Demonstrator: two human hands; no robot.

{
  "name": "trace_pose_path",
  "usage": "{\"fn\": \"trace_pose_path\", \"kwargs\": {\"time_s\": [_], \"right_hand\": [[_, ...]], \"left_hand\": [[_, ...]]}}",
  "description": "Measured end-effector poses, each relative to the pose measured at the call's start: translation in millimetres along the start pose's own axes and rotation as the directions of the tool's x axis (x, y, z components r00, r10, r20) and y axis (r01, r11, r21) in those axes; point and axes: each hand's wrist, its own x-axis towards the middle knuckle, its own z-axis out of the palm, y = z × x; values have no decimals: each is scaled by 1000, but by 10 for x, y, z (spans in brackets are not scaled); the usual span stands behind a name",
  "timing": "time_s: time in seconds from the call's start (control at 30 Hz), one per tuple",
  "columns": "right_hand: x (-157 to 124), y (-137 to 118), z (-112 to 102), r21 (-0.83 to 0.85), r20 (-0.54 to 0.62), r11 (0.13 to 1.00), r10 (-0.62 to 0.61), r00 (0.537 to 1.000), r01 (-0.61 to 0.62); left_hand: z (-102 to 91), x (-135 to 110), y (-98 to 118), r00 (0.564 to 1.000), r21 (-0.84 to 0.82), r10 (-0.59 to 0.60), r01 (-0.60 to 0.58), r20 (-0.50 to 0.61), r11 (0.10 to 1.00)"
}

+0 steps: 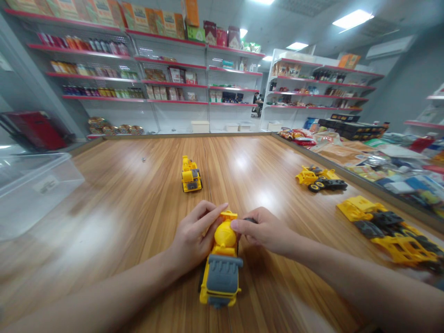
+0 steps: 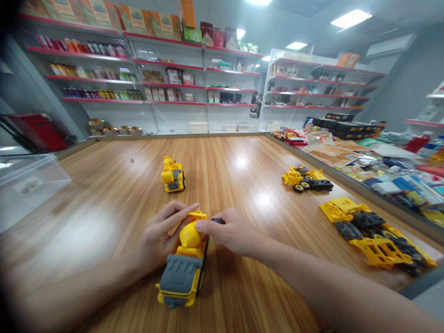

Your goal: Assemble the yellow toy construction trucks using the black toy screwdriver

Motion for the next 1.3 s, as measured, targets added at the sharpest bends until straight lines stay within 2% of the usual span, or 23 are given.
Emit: {"fn": "trace_pose_path", "kwargs": {"time_s": [0.23, 0.47, 0.8, 1.0, 1.17, 1.3], "right_hand": [[-48, -38, 2, -91, -10, 996, -22, 1000, 21], [-102, -169, 57, -216, -97, 973, -106, 990, 83], [-101, -163, 40, -291, -157, 949, -174, 972, 123], [-71, -148, 14, -286, -146, 945, -207, 967, 159], [-69, -145, 12, -314, -158, 935, -221, 962, 163], [-78, -126, -1, -273, -171, 947, -219, 961, 168]], "left_hand": [[-7, 1, -9, 1000, 26, -19, 19, 4, 999], [-3, 22, 5, 997, -8, -78, 78, 10, 997], [-115, 41, 72, 958, -106, -205, 229, 201, 968], [-82, 33, 34, 907, -193, -265, 338, 326, 921], [-75, 36, 35, 902, -202, -300, 371, 310, 906], [-68, 36, 27, 904, -206, -317, 381, 286, 902]]}}
